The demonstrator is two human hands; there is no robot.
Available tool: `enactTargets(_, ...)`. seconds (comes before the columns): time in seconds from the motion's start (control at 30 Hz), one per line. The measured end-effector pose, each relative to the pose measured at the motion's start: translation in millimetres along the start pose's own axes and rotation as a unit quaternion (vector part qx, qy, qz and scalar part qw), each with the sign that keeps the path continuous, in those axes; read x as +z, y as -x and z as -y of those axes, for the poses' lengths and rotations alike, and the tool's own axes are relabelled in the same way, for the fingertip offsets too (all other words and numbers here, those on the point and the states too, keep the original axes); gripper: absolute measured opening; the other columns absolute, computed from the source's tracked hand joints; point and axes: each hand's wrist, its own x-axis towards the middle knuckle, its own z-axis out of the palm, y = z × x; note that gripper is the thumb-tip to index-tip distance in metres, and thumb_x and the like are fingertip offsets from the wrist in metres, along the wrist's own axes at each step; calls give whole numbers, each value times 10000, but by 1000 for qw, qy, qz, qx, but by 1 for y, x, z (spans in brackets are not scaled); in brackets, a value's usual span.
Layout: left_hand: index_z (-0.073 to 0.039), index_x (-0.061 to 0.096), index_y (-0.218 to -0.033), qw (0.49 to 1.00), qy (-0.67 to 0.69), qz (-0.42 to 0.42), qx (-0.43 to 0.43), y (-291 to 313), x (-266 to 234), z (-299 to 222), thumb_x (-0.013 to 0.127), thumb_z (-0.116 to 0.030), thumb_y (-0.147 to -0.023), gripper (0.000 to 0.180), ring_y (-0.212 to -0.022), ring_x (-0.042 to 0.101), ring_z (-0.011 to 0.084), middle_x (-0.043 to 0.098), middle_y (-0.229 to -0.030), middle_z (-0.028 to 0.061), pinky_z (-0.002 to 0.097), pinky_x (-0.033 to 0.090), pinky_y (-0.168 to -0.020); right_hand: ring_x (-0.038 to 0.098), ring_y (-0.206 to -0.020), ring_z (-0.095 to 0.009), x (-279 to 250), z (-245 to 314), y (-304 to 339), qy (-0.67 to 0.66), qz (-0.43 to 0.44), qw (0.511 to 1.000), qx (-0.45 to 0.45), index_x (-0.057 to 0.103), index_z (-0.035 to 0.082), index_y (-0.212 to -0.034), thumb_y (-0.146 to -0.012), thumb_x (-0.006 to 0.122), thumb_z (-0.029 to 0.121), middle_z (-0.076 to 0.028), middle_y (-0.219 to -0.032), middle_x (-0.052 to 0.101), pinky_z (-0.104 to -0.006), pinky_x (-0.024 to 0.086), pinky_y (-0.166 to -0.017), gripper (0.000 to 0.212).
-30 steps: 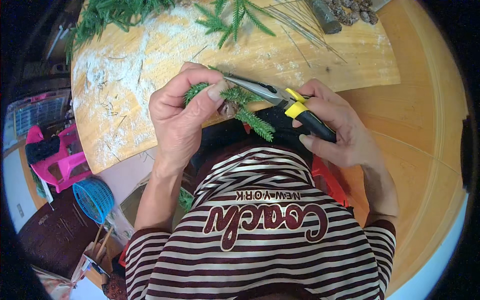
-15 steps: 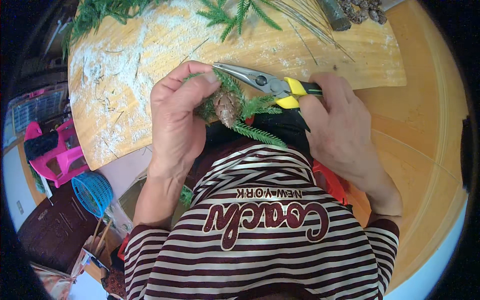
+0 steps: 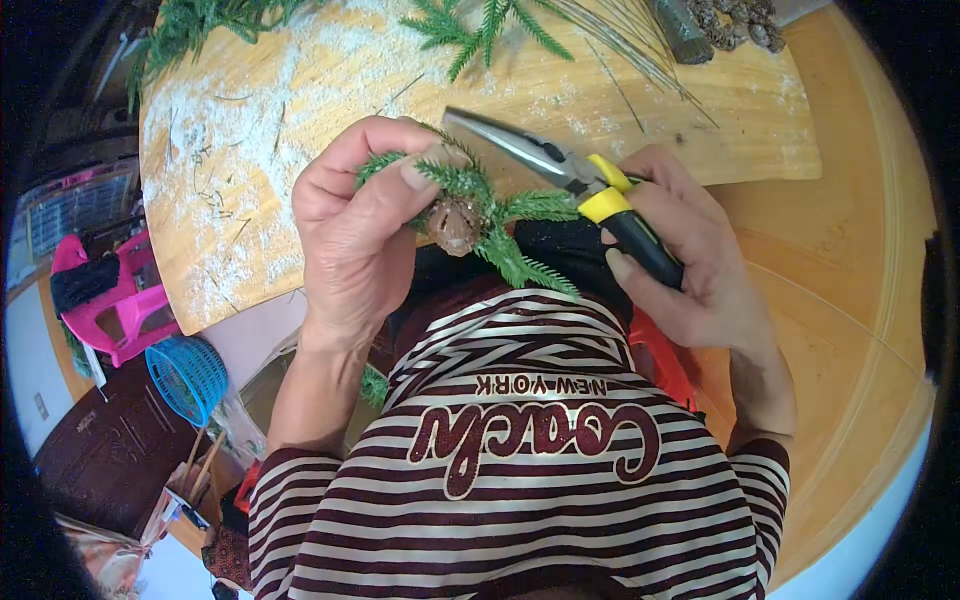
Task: Assembling decorative pine sprigs with small pinecones using wire and pliers.
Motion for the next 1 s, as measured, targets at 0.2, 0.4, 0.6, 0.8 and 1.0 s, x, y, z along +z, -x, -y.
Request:
enactTargets(0.2, 38, 603, -937, 1000, 4, 14, -15, 0, 0, -1, 579, -11, -829, 122, -758, 609, 122, 662, -866, 109, 243, 492, -721, 478, -795, -260, 6, -2, 0, -16, -13, 1000, 3, 532, -5, -846, -678, 532, -25, -150, -912, 463, -284, 390, -724, 170)
enactTargets(0.4, 32, 578, -934, 999, -17, 8, -50, 1, -7, -1, 612, -59, -794, 171, -845, 614, 192, 642, -947, 142, 312, 485, -820, 497, -765, -297, 2, -3, -1, 2, -4, 1000, -14, 541, 23, -865, -618, 538, -38, -140, -887, 466, -312, 419, -663, 255)
enactTargets(0.6, 40, 604, -932, 999, -10, -5, -36, 1, -3, -2, 579, 13, -815, 122, -753, 603, 115, 661, -862, 105, 238, 485, -718, 513, -754, -311, 1, -2, -2, 23, 11, 1000, -14, 543, 47, -878, -605, 563, -35, -132, -863, 462, -343, 434, -627, 286)
enactTargets(0.8, 45, 606, -935, 999, -21, -18, -44, 1, -2, -3, 575, 28, -810, 130, -738, 597, 109, 655, -850, 101, 234, 483, -703, 517, -748, -314, 3, -5, -2, 76, 5, 997, -26, 530, 54, -885, -612, 588, -19, -126, -858, 457, -365, 431, -597, 289)
enactTargets(1.0, 53, 604, -940, 998, -29, -6, -53, 1, -2, -3, 580, 23, -814, 132, -700, 593, 107, 646, -830, 97, 227, 488, -638, 515, -732, -318, 2, -1, -2, 124, 23, 992, -28, 532, 59, -900, -616, 601, -9, -118, -872, 466, -371, 435, -578, 300)
